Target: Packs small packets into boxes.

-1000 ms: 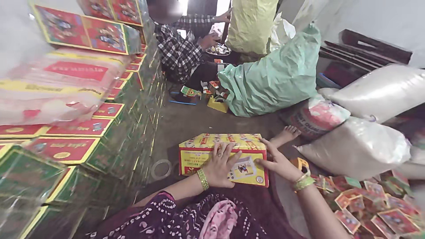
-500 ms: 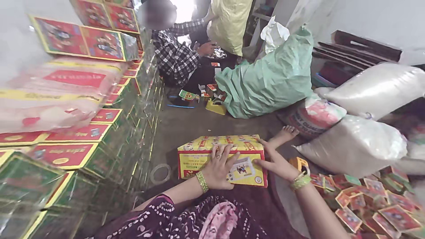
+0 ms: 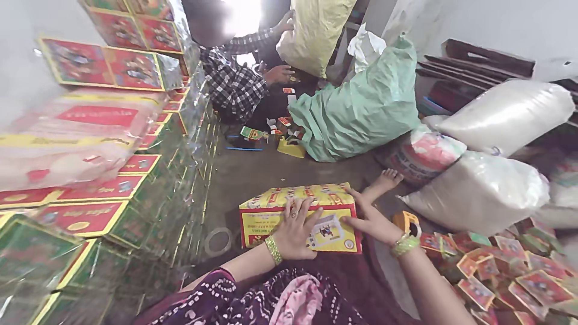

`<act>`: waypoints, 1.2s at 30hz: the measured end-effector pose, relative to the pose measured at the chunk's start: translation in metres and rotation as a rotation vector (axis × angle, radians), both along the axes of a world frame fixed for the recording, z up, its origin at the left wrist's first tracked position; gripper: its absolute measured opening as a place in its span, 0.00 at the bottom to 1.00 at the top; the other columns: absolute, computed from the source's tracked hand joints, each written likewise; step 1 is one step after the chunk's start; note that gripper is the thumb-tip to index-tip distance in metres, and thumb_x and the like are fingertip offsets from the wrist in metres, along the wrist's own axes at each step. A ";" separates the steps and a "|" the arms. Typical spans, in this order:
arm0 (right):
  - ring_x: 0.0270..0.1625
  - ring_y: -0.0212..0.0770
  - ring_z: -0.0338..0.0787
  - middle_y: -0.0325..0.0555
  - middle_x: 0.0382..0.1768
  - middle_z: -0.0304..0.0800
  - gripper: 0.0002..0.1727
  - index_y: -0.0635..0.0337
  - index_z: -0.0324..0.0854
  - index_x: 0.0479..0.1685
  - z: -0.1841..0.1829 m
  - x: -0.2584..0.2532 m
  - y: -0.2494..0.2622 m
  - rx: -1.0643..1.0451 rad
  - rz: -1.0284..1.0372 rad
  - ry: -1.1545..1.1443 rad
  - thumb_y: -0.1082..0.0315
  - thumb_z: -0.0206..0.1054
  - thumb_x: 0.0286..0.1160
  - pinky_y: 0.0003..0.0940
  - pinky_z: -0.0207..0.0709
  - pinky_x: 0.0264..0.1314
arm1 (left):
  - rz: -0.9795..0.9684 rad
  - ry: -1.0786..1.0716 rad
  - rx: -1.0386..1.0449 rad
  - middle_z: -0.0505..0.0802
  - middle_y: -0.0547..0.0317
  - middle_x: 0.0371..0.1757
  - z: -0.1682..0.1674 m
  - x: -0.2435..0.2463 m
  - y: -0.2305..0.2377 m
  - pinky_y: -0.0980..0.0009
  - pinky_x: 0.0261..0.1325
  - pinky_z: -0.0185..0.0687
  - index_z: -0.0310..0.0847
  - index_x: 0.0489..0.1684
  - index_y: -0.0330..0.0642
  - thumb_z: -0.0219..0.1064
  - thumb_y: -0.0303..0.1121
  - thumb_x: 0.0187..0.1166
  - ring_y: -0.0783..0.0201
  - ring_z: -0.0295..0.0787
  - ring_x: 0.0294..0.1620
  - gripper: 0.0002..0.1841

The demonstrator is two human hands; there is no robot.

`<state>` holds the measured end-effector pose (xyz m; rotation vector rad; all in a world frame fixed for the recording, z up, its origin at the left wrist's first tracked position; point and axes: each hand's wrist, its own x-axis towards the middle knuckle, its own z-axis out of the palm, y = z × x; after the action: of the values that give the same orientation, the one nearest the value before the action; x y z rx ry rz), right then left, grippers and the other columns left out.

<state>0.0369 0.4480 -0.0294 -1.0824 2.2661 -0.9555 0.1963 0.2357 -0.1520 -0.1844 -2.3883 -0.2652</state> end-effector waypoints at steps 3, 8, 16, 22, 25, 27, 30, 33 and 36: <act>0.79 0.42 0.79 0.54 0.87 0.64 0.55 0.49 0.57 0.92 -0.001 -0.002 0.000 -0.001 0.014 0.026 0.42 0.79 0.62 0.43 0.80 0.76 | 0.003 0.005 0.003 0.74 0.34 0.82 0.000 0.001 0.001 0.26 0.78 0.56 0.66 0.86 0.55 0.80 0.75 0.30 0.32 0.70 0.81 0.67; 0.72 0.40 0.85 0.52 0.82 0.71 0.53 0.50 0.56 0.91 -0.002 -0.001 0.001 -0.024 0.011 -0.014 0.47 0.80 0.63 0.41 0.84 0.71 | 0.003 -0.025 0.021 0.74 0.33 0.82 0.002 0.003 0.005 0.26 0.78 0.56 0.66 0.86 0.56 0.83 0.72 0.29 0.32 0.70 0.80 0.67; 0.72 0.38 0.85 0.52 0.85 0.67 0.53 0.51 0.56 0.92 -0.001 0.004 0.002 -0.044 -0.005 -0.050 0.50 0.80 0.62 0.40 0.85 0.70 | 0.017 -0.012 0.016 0.74 0.33 0.82 0.001 0.005 0.009 0.26 0.77 0.58 0.66 0.86 0.56 0.84 0.71 0.27 0.32 0.70 0.81 0.67; 0.72 0.38 0.85 0.53 0.84 0.68 0.53 0.52 0.55 0.91 -0.002 0.004 0.002 -0.056 0.003 -0.049 0.50 0.80 0.63 0.39 0.85 0.70 | 0.002 0.009 0.027 0.74 0.34 0.82 -0.002 0.003 0.008 0.25 0.78 0.55 0.67 0.86 0.56 0.83 0.72 0.28 0.32 0.69 0.82 0.67; 0.74 0.39 0.83 0.53 0.86 0.66 0.53 0.52 0.56 0.92 -0.003 0.004 0.003 -0.050 -0.002 -0.036 0.49 0.80 0.62 0.40 0.84 0.72 | 0.010 0.014 0.011 0.74 0.34 0.82 -0.004 0.002 0.008 0.25 0.78 0.56 0.67 0.85 0.57 0.82 0.74 0.29 0.32 0.69 0.81 0.66; 0.74 0.38 0.83 0.52 0.86 0.66 0.53 0.51 0.56 0.92 -0.003 0.004 0.003 -0.040 -0.003 -0.026 0.49 0.80 0.63 0.40 0.83 0.72 | 0.016 0.004 0.003 0.74 0.34 0.82 -0.003 0.003 0.008 0.25 0.78 0.56 0.67 0.85 0.57 0.81 0.74 0.30 0.32 0.69 0.81 0.65; 0.75 0.39 0.82 0.53 0.86 0.64 0.54 0.51 0.55 0.92 -0.003 0.005 0.003 -0.040 -0.005 -0.019 0.49 0.79 0.63 0.40 0.83 0.73 | 0.016 0.006 0.009 0.74 0.32 0.82 -0.003 0.004 0.008 0.25 0.78 0.55 0.66 0.86 0.56 0.81 0.75 0.31 0.31 0.69 0.81 0.66; 0.75 0.40 0.82 0.54 0.87 0.63 0.54 0.50 0.55 0.92 -0.003 0.006 0.002 -0.033 -0.020 -0.032 0.49 0.79 0.62 0.40 0.83 0.72 | 0.006 0.012 0.006 0.74 0.31 0.81 -0.004 0.004 0.008 0.25 0.77 0.56 0.65 0.87 0.55 0.82 0.74 0.30 0.30 0.70 0.80 0.68; 0.75 0.40 0.83 0.54 0.87 0.64 0.55 0.50 0.55 0.93 -0.002 0.006 0.002 -0.019 -0.027 -0.036 0.48 0.80 0.62 0.40 0.84 0.71 | 0.004 0.023 -0.001 0.74 0.32 0.81 -0.007 0.002 0.008 0.26 0.77 0.57 0.64 0.87 0.55 0.81 0.74 0.29 0.31 0.70 0.80 0.68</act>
<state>0.0427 0.4501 -0.0317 -1.0364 2.2525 -1.0015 0.1984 0.2436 -0.1586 -0.1816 -2.3658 -0.2589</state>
